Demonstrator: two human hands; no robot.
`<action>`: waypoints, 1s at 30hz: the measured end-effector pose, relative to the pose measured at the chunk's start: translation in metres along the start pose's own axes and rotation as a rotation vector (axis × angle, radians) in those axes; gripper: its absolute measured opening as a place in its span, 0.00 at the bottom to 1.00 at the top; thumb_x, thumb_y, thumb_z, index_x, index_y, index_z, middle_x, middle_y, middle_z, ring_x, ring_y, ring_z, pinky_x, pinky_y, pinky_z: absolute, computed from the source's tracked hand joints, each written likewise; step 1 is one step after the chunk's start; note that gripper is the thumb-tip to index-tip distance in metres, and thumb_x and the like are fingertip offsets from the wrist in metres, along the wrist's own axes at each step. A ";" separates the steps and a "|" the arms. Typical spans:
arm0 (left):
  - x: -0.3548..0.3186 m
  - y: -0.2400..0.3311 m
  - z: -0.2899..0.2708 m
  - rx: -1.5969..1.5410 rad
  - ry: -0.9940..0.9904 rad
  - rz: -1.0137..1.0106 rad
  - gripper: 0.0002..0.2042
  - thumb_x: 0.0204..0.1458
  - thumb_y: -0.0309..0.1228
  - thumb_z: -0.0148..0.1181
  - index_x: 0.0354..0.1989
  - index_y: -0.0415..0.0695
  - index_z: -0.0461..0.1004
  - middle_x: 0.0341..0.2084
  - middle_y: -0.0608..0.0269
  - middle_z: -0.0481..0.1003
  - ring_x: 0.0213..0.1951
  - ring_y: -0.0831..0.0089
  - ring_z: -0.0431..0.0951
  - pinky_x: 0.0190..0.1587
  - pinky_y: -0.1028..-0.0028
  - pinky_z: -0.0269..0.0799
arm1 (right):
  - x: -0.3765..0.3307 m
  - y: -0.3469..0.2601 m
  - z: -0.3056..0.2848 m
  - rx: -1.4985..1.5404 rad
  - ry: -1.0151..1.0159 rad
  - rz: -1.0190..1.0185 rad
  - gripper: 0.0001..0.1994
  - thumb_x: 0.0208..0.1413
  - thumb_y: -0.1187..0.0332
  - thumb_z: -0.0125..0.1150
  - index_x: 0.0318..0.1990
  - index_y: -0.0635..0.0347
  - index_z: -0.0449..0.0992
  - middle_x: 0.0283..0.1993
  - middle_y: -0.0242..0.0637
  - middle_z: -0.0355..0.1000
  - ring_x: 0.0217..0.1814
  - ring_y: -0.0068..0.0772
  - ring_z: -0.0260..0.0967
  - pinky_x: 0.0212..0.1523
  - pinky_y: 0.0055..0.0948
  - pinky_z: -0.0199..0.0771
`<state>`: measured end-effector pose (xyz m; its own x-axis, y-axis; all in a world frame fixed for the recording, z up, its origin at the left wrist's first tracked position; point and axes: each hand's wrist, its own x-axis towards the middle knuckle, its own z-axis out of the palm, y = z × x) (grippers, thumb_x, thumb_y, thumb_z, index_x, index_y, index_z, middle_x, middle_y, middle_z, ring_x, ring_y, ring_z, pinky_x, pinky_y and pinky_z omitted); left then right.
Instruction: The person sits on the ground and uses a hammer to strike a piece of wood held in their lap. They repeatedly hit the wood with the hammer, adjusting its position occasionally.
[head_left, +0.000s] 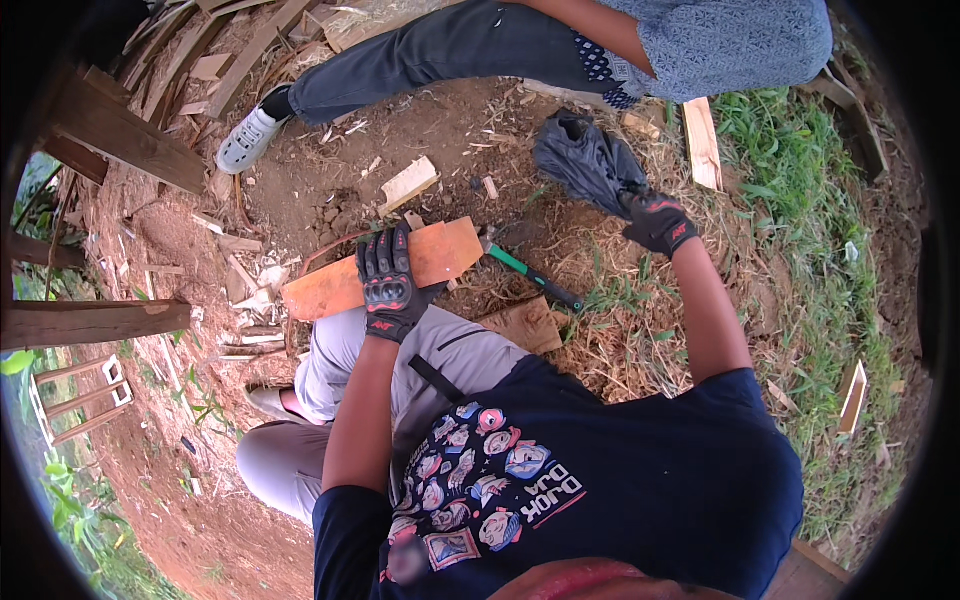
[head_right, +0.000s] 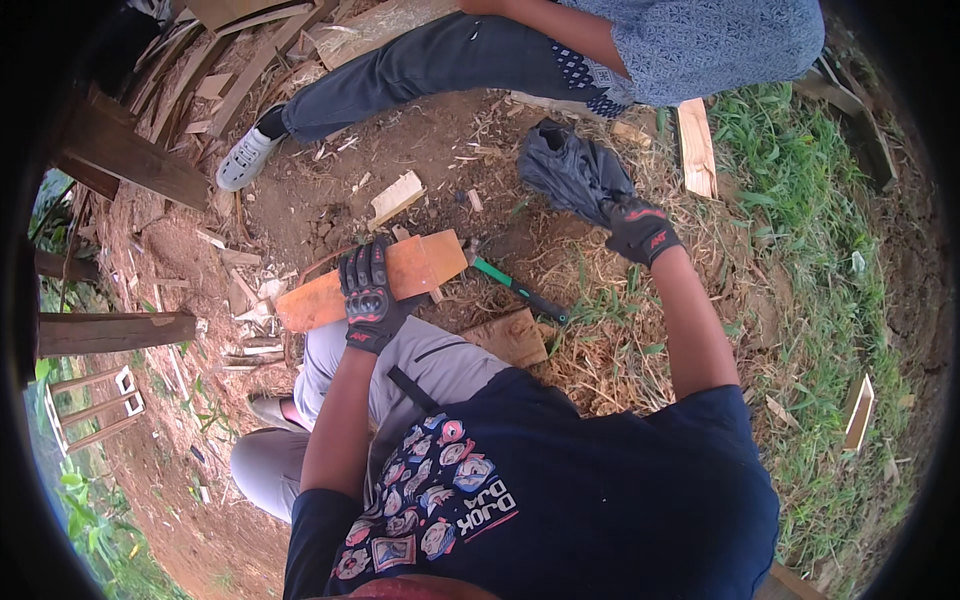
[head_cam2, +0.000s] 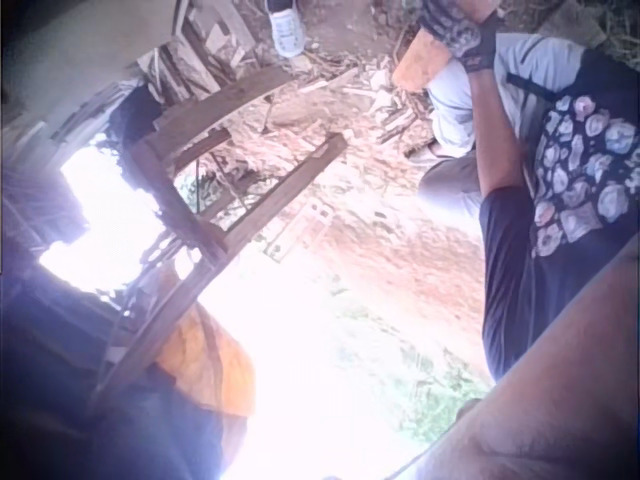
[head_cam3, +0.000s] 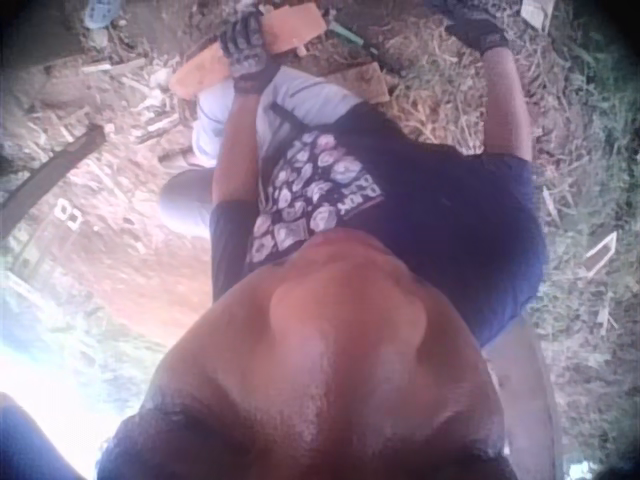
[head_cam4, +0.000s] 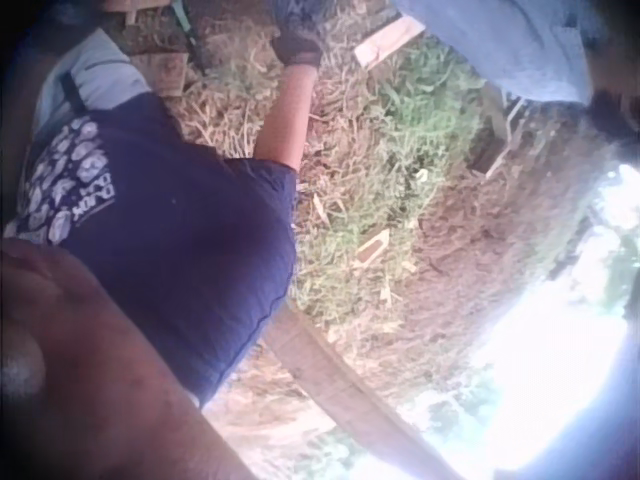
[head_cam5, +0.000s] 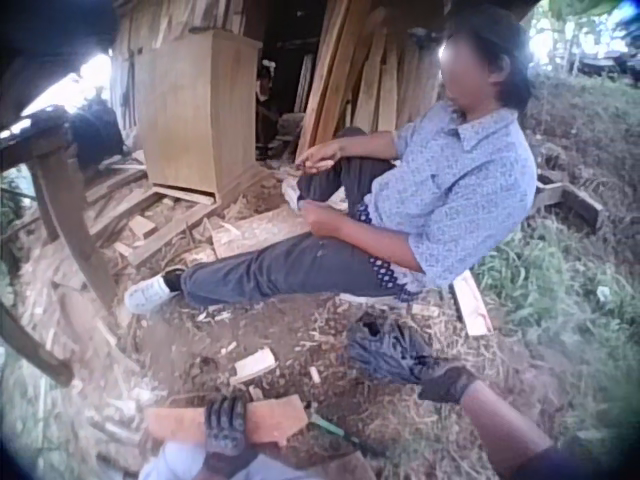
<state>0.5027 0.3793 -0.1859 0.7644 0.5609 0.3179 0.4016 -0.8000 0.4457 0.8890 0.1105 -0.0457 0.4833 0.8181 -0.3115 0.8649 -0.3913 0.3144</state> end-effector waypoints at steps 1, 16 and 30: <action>0.001 0.000 -0.001 -0.001 -0.007 -0.006 0.58 0.36 0.49 0.85 0.77 0.38 0.60 0.66 0.40 0.69 0.70 0.40 0.67 0.77 0.41 0.54 | -0.010 -0.012 -0.015 0.080 -0.049 0.027 0.22 0.70 0.56 0.59 0.66 0.53 0.77 0.57 0.55 0.83 0.58 0.59 0.82 0.59 0.53 0.83; 0.002 0.001 0.004 0.054 -0.037 -0.017 0.61 0.35 0.49 0.85 0.79 0.39 0.57 0.69 0.42 0.67 0.73 0.42 0.65 0.79 0.40 0.50 | 0.096 -0.126 0.050 0.316 0.172 -0.180 0.24 0.66 0.59 0.54 0.64 0.62 0.77 0.65 0.61 0.77 0.74 0.65 0.70 0.71 0.64 0.68; -0.001 0.001 0.003 0.036 -0.019 -0.032 0.59 0.35 0.48 0.85 0.77 0.39 0.59 0.68 0.42 0.67 0.73 0.42 0.65 0.79 0.40 0.50 | 0.130 -0.012 -0.004 0.443 0.280 0.211 0.16 0.64 0.67 0.58 0.58 0.56 0.78 0.50 0.54 0.83 0.52 0.60 0.83 0.52 0.52 0.82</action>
<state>0.5036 0.3775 -0.1881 0.7604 0.5822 0.2877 0.4437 -0.7892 0.4246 0.9408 0.2231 -0.0867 0.6499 0.7599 -0.0139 0.7567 -0.6486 -0.0817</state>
